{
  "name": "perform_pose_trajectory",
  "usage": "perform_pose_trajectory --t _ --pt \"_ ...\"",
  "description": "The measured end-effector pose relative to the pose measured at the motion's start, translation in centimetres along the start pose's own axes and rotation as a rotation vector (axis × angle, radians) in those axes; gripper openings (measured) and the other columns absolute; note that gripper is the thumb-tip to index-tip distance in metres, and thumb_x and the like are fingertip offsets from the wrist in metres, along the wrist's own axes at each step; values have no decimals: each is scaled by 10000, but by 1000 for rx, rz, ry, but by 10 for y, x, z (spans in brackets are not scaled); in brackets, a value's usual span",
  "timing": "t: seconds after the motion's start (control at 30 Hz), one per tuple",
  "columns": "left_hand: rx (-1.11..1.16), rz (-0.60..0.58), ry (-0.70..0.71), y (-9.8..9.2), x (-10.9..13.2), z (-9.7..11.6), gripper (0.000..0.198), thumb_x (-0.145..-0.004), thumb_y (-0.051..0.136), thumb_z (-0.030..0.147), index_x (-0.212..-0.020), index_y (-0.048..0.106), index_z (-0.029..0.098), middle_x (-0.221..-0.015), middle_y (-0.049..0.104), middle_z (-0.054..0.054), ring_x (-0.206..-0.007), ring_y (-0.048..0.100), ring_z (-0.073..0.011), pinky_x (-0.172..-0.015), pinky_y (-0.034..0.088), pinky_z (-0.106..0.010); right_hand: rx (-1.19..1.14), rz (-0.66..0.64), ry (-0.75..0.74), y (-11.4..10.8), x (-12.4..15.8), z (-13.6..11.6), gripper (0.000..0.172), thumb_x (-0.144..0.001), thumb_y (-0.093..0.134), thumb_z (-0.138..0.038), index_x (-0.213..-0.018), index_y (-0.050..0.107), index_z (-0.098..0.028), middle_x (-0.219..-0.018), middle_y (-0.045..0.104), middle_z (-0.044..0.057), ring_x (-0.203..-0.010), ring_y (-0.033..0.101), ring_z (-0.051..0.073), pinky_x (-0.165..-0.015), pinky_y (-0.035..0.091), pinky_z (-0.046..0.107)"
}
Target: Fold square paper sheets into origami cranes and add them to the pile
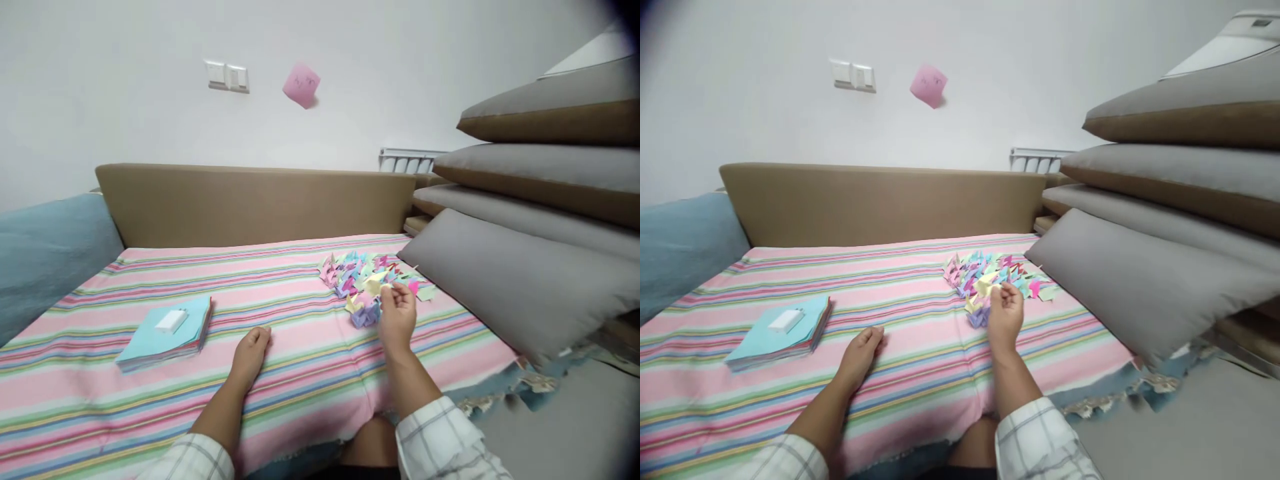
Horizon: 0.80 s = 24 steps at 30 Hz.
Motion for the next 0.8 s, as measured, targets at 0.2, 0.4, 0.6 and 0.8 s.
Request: perform_pose_trajectory --t 0.2,0.4,0.6,0.8 --pt "-293 66 91 -9 24 14 373 -781 435 532 -602 471 207 -541 445 43 -561 443 -141 -546 325 -245 350 140 178 -89 -50 64 487 -735 495 -486 -1058 541 -125 -809 631 62 -668 591 164 -617 455 273" --pt "-398 77 129 -9 27 15 367 -805 395 529 -635 473 213 -577 477 34 -586 475 -152 -570 345 -252 525 70 233 -96 -57 105 474 -682 539 -463 -1006 607 -123 -834 679 100 -737 602 218 -677 437 309" --pt "-427 79 181 -5 27 12 354 -817 385 510 -639 470 216 -610 513 20 -616 492 -164 -591 364 -256 634 -68 250 -81 -52 107 440 -673 572 -493 -964 650 -172 -825 694 79 -746 597 232 -663 405 313" --pt "-404 93 192 -4 26 13 348 -810 398 502 -623 470 217 -606 515 24 -605 489 -158 -586 362 -250 671 -127 247 -77 -49 103 440 -693 550 -509 -981 649 -191 -814 690 44 -748 596 219 -654 404 299"
Point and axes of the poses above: each hand's wrist, its own x-axis away from the middle knuckle, its own y-axis out of the palm, z = x × y, the point moved 7 cm from there along -x, towards the middle knuckle
